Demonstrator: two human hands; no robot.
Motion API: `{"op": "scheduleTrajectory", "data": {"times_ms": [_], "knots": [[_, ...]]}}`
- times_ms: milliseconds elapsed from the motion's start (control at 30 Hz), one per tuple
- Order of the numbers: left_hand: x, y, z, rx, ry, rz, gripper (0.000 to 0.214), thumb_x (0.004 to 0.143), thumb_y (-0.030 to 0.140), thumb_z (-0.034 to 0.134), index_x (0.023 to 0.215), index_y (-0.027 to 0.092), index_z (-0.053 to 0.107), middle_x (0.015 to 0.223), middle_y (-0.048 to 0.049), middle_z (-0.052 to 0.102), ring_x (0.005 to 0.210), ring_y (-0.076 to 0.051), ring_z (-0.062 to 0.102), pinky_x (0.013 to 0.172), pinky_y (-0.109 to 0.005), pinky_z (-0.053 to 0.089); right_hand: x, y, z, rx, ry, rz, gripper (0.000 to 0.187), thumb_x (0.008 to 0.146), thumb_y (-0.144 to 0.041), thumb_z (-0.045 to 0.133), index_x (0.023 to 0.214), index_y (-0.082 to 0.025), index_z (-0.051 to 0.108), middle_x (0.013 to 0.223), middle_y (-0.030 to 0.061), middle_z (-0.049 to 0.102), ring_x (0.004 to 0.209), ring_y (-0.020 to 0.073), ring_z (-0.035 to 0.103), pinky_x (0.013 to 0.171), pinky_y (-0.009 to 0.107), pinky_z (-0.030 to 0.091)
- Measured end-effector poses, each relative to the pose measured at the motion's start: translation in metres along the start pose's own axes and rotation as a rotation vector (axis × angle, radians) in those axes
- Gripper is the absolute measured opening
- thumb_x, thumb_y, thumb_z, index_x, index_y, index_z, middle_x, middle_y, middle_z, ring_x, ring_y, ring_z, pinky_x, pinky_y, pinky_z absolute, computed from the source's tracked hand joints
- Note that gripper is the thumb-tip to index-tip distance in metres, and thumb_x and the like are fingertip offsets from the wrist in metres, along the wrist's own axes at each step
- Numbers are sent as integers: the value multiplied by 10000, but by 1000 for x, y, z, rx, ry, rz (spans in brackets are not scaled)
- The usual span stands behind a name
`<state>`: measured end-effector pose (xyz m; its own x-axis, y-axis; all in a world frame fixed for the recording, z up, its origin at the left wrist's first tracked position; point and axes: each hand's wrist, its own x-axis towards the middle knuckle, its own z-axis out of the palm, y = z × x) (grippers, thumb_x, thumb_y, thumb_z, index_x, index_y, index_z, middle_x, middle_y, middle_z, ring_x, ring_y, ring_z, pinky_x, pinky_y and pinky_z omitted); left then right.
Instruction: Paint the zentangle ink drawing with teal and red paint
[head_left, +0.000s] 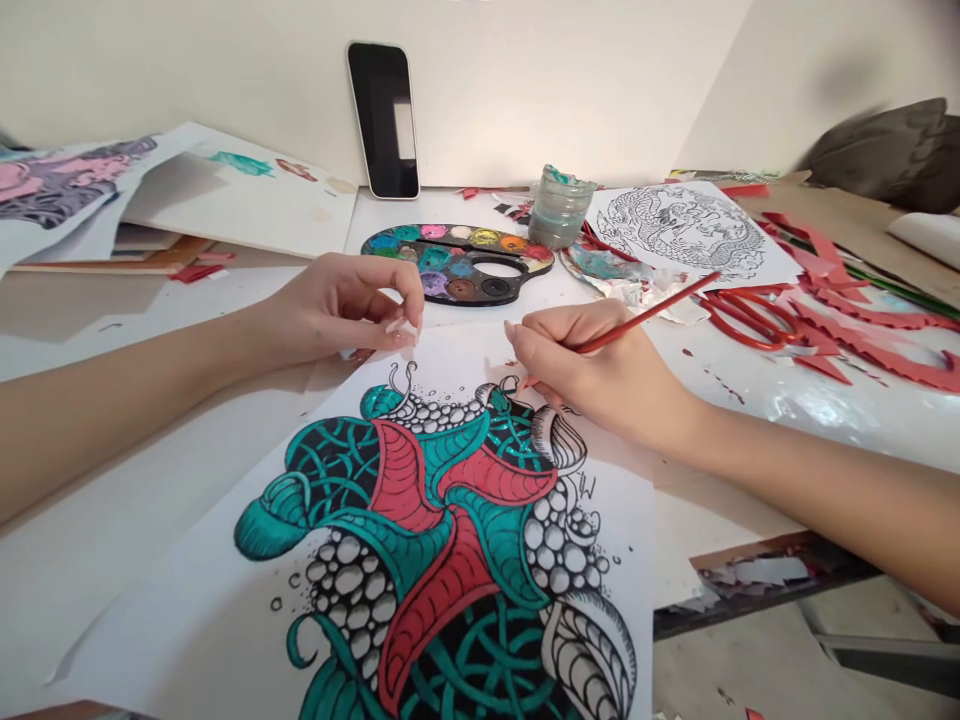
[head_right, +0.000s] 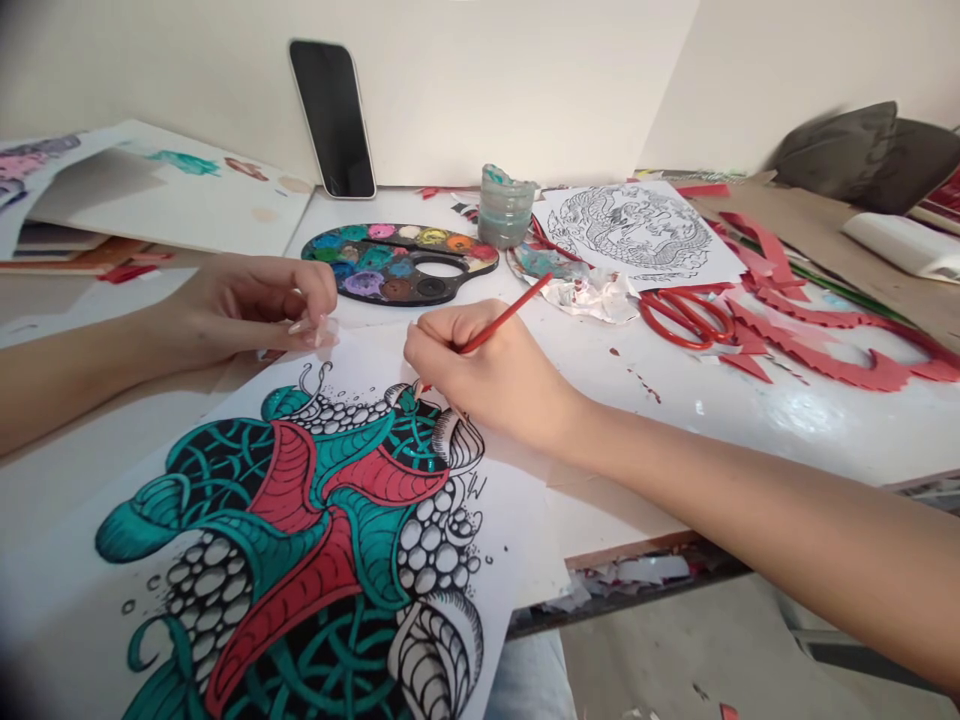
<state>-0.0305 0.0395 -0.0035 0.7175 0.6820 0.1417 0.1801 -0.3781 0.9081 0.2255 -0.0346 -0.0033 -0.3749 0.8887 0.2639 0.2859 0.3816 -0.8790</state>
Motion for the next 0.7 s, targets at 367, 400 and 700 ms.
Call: {"op": "scheduleTrajectory", "data": {"times_ms": [367, 400, 700], "knots": [[-2, 4, 4, 17, 29, -11, 126, 889, 175, 727, 825, 179, 618, 673, 31, 509, 588, -70, 447, 487, -205, 342, 0, -2, 0, 20, -10, 30, 433, 873, -30, 541, 481, -173, 427, 454, -44, 525, 393, 35, 426, 397, 174, 298], [-2, 5, 5, 15, 24, -15, 124, 891, 172, 724, 828, 178, 617, 672, 32, 512, 584, -69, 445, 485, -204, 341, 0, -2, 0, 21, -7, 40, 437, 875, -31, 541, 478, -173, 423, 453, -43, 526, 394, 37, 431, 398, 175, 301], [-2, 4, 5, 3, 20, -12, 169, 875, 240, 768, 818, 181, 620, 672, 29, 511, 569, -70, 451, 474, -212, 337, 0, -3, -1, 24, 5, 48, 460, 890, -64, 577, 467, -173, 436, 420, -51, 484, 369, 33, 400, 370, 177, 251]]}}
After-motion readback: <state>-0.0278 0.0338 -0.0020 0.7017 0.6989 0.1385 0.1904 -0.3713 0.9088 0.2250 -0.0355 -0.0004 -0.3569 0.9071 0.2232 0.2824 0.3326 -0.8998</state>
